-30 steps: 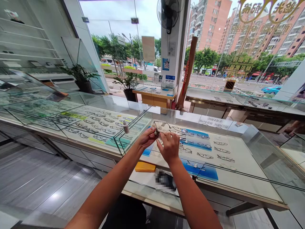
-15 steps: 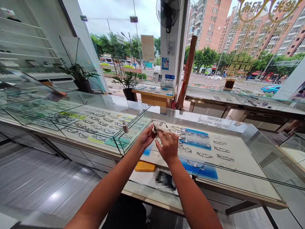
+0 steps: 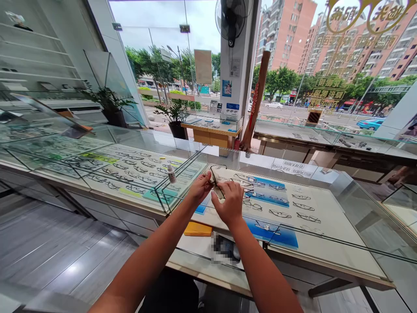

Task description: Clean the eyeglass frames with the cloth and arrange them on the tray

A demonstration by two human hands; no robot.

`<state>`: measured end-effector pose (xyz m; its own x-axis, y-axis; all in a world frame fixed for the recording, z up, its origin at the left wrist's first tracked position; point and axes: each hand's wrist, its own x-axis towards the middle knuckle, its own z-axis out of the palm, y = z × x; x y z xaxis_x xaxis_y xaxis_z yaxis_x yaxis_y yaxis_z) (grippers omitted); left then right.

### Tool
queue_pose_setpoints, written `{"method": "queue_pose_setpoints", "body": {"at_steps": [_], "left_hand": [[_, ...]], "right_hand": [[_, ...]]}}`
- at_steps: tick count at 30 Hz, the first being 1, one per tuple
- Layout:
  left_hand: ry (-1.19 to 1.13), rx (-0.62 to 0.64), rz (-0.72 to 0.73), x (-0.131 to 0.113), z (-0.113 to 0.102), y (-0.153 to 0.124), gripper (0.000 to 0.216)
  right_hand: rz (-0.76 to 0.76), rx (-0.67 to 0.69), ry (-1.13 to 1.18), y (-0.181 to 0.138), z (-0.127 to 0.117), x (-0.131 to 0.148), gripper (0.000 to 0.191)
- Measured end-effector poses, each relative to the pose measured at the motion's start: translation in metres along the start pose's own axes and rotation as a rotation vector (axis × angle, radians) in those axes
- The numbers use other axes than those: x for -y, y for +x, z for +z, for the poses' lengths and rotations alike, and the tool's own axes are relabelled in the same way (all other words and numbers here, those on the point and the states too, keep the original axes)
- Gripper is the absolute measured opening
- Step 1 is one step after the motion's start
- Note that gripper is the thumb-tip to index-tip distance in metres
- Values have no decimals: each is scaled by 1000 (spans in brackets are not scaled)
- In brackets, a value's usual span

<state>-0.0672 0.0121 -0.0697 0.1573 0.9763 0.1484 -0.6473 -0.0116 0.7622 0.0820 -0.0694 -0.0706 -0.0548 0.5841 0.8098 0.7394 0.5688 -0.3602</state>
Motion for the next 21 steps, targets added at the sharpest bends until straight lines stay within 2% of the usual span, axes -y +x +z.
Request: {"method": "queue_pose_setpoints", "body": {"at_steps": [2, 7, 11, 16, 21], "left_hand": [[36, 49, -12, 1, 5, -4, 34], [-2, 158, -12, 2, 11, -9, 36], [-25, 182, -56, 2, 11, -9, 42], [-48, 211, -64, 7, 7, -3, 43], [113, 247, -114, 12, 3, 0, 48]], "right_hand": [[76, -28, 64, 3, -3, 0, 11], [181, -50, 209, 10, -7, -12, 15], [281, 58, 475, 16, -5, -26, 20], [505, 184, 880, 22, -7, -35, 24], [597, 86, 1045, 29, -17, -40, 25]]}}
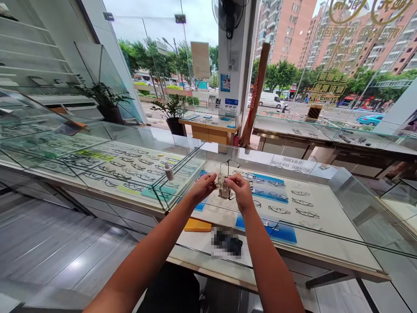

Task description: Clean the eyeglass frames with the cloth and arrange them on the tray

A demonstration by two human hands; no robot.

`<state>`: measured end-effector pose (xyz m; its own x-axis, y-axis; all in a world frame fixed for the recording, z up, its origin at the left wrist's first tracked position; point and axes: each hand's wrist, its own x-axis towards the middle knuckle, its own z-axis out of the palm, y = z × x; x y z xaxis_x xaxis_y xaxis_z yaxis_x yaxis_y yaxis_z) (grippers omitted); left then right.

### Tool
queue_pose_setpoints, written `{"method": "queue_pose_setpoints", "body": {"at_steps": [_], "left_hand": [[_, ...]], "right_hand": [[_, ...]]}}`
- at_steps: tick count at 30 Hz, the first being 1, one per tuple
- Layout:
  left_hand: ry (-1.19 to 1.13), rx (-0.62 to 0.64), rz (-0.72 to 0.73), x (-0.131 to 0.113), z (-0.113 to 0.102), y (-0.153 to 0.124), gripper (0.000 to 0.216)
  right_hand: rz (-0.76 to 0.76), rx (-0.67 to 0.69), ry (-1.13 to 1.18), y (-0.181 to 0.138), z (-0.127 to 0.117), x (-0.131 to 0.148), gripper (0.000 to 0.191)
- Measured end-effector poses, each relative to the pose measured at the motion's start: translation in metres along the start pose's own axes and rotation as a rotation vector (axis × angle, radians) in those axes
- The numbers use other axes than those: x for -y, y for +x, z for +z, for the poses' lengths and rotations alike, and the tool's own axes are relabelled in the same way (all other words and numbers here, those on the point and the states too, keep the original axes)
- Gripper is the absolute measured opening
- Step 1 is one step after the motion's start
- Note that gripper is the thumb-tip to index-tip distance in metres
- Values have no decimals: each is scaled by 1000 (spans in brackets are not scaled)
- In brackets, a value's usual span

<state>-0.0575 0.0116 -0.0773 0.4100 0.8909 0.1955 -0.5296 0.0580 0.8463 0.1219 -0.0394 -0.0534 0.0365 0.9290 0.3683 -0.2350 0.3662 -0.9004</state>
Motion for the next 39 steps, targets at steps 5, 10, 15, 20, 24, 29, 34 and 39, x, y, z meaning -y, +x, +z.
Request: {"method": "queue_pose_setpoints", "body": {"at_steps": [5, 10, 15, 20, 24, 29, 34, 39], "left_hand": [[111, 203, -123, 5, 2, -7, 50], [104, 260, -129, 8, 8, -11, 50], [103, 263, -126, 12, 14, -15, 46], [89, 288, -155, 19, 19, -20, 45], [55, 271, -144, 22, 25, -23, 43], [-1, 191, -136, 22, 28, -26, 46], [-16, 245, -140, 17, 31, -30, 45], [-50, 291, -133, 12, 34, -33, 50]], "right_hand": [[-54, -33, 6, 2, -6, 5, 24], [-51, -50, -33, 0, -2, 1, 25], [1, -74, 6, -4, 2, -4, 30], [95, -88, 94, -7, 3, -7, 36], [130, -102, 128, -11, 4, -6, 40], [85, -71, 107, -16, 8, 2, 36], [76, -86, 118, -17, 10, 4, 33], [169, -124, 222, -17, 11, 3, 37]]}}
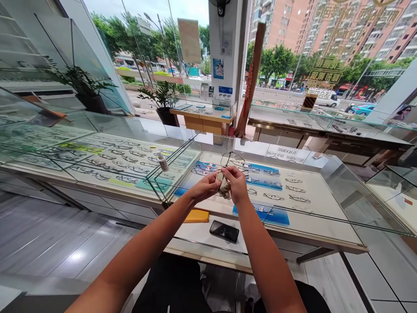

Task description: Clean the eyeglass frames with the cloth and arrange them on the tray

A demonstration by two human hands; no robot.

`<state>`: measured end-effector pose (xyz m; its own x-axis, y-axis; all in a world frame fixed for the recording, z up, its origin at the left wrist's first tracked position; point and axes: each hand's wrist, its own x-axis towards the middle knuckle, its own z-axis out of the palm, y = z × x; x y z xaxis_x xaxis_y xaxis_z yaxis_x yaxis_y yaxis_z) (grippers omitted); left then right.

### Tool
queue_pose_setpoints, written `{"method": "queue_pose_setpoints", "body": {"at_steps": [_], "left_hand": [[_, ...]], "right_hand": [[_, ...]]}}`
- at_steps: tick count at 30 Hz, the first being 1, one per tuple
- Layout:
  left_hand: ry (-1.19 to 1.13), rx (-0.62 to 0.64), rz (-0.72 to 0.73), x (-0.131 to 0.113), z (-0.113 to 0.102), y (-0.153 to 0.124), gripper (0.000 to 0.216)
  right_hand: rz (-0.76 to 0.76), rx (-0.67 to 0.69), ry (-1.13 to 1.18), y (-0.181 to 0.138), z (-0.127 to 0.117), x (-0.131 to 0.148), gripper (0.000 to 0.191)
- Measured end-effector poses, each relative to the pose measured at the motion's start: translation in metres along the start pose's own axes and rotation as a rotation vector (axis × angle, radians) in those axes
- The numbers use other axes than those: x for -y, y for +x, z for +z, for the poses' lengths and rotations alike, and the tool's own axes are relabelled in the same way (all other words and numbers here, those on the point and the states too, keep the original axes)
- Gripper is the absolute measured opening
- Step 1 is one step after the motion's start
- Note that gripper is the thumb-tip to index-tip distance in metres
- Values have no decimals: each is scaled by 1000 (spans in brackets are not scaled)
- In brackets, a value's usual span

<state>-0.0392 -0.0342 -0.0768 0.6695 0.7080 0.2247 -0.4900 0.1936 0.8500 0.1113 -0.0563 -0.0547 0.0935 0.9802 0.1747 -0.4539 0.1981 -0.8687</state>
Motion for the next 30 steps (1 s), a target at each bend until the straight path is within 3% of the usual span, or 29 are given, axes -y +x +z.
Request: {"method": "queue_pose_setpoints", "body": {"at_steps": [6, 13, 21, 30], "left_hand": [[10, -7, -9, -2, 0, -1, 54], [-7, -96, 33, 4, -2, 4, 46], [3, -203, 0, 4, -6, 3, 52], [-47, -126, 20, 2, 0, 4, 51]], "right_hand": [[30, -45, 28, 2, 0, -1, 42], [-18, 34, -109, 0, -1, -2, 44], [-81, 126, -150, -3, 2, 4, 38], [-147, 72, -292, -1, -1, 2, 40]]}}
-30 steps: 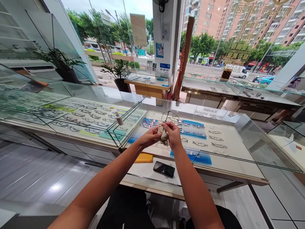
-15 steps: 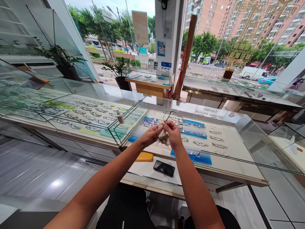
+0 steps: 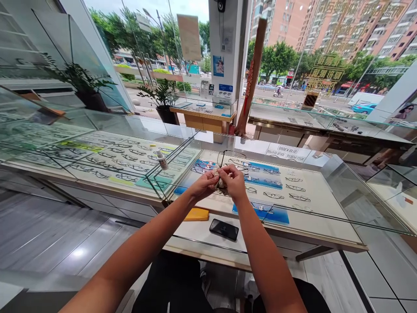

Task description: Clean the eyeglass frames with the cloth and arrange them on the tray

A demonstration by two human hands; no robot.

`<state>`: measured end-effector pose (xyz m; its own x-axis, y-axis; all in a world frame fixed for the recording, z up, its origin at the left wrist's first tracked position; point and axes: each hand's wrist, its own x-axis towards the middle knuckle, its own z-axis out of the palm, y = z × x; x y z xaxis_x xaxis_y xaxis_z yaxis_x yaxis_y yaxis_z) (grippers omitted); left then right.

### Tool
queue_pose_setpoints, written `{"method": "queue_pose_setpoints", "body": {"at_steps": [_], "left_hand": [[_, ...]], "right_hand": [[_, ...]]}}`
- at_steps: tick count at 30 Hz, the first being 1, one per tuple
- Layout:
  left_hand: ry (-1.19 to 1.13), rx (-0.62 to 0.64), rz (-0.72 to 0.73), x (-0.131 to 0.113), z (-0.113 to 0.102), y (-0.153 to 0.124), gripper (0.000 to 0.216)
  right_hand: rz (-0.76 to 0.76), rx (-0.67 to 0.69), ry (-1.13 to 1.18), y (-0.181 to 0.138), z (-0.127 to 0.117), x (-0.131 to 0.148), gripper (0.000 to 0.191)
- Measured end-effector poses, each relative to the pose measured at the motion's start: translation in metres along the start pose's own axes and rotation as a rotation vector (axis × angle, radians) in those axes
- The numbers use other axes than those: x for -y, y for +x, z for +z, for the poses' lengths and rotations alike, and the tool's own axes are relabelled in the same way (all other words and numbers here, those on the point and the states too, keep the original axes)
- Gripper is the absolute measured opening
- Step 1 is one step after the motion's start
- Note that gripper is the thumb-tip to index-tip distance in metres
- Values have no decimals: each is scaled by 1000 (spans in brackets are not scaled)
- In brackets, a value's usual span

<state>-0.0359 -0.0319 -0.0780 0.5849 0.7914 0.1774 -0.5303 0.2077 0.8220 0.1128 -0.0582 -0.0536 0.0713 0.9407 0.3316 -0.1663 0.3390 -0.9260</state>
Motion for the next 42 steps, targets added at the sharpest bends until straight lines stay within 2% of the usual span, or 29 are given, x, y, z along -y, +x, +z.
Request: {"method": "queue_pose_setpoints", "body": {"at_steps": [11, 19, 28, 37, 42], "left_hand": [[6, -92, 0, 2, -12, 2, 47], [79, 47, -8, -5, -5, 2, 44], [86, -100, 10, 5, -12, 6, 55], [75, 86, -1, -8, -2, -1, 46], [83, -18, 31, -1, -3, 3, 49]], "right_hand": [[-11, 26, 36, -1, 1, 5, 37], [93, -44, 134, 4, -2, -3, 39], [22, 4, 67, 0, 4, 1, 41], [57, -48, 152, 2, 2, -3, 39], [52, -31, 164, 2, 7, -7, 44]]}}
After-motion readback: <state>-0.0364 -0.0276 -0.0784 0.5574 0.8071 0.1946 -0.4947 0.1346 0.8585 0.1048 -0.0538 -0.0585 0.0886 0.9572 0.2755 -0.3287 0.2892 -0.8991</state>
